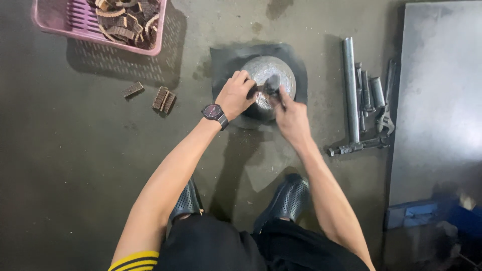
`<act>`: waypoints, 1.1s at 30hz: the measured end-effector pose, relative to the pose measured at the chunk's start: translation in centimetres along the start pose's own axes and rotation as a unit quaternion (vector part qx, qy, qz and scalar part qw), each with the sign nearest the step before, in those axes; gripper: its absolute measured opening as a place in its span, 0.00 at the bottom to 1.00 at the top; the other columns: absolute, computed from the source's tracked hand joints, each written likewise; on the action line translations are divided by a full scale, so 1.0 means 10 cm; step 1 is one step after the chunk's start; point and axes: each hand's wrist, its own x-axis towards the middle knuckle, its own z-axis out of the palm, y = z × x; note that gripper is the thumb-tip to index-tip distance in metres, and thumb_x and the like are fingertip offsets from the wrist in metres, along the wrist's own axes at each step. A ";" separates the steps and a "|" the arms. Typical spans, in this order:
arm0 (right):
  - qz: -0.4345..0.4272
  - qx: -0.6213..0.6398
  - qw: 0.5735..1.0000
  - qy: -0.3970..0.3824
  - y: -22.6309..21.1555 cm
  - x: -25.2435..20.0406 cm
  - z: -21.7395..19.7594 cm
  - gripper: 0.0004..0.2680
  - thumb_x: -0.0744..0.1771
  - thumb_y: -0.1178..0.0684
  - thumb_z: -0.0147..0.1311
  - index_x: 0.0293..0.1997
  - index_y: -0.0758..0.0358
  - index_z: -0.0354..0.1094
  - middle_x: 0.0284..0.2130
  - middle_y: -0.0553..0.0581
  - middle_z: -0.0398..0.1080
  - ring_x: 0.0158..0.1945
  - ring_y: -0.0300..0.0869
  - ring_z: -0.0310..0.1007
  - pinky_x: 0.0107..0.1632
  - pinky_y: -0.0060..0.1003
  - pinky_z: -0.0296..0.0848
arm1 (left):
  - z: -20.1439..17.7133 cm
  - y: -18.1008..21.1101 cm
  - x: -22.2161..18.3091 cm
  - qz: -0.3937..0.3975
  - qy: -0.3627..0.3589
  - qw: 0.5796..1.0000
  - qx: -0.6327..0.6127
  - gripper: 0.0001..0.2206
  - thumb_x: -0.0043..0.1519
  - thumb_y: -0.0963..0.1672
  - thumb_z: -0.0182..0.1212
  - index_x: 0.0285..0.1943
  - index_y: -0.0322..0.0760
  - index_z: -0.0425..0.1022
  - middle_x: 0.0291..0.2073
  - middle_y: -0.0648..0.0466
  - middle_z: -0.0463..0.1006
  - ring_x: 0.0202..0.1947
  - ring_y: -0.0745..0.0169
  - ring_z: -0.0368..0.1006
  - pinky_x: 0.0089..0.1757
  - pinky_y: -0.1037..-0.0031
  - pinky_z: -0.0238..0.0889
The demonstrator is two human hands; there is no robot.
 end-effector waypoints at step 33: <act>0.084 0.251 0.961 0.078 -0.40 -0.13 -0.28 0.13 0.74 0.55 0.52 0.66 0.68 0.68 0.27 0.49 0.69 0.26 0.29 0.64 0.25 0.28 0.64 | 0.05 0.10 0.18 0.096 -0.058 0.987 0.113 0.11 0.60 0.43 0.63 0.50 0.37 0.77 0.48 0.48 0.71 0.52 0.48 0.66 0.47 0.59 0.64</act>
